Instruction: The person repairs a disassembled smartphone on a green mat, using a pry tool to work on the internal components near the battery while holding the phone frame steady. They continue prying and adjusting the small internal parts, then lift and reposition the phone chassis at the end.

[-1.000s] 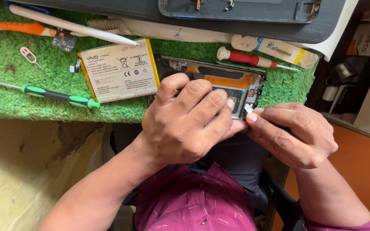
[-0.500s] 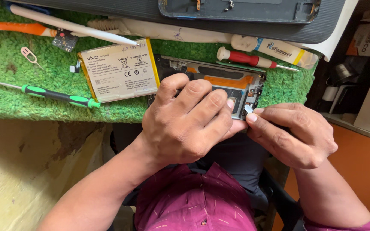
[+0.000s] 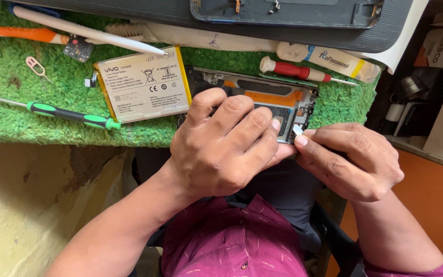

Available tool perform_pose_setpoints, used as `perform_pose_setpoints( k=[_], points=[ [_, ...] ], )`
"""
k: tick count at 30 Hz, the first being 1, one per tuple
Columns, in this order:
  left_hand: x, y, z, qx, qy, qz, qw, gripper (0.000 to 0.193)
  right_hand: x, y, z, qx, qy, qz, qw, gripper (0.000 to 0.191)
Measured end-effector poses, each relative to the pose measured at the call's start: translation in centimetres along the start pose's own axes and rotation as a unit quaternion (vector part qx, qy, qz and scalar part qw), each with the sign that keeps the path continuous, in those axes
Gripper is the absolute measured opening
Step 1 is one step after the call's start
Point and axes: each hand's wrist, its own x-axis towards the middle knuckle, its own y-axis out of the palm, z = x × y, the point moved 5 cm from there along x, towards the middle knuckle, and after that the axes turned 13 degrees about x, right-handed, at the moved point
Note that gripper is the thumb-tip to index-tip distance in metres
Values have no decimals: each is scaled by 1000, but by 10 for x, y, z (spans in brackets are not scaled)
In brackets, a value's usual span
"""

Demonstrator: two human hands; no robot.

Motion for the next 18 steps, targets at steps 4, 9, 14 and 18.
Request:
perform_pose_setpoints(
  k=[4, 9, 14, 18],
  points=[
    [-1, 0, 0, 2, -2, 4, 1000, 26, -1, 0, 1, -4, 1, 1, 1000, 25],
    [-1, 0, 0, 1, 0, 7, 1000, 25, -3, -2, 0, 10, -10, 8, 1000, 26],
    [-1, 0, 0, 4, 0, 5, 1000, 25, -5, -1, 0, -4, -8, 10, 1000, 23],
    [-1, 0, 0, 2, 0, 2, 1000, 25, -6, -2, 0, -5, -6, 15, 1000, 24]
  ],
)
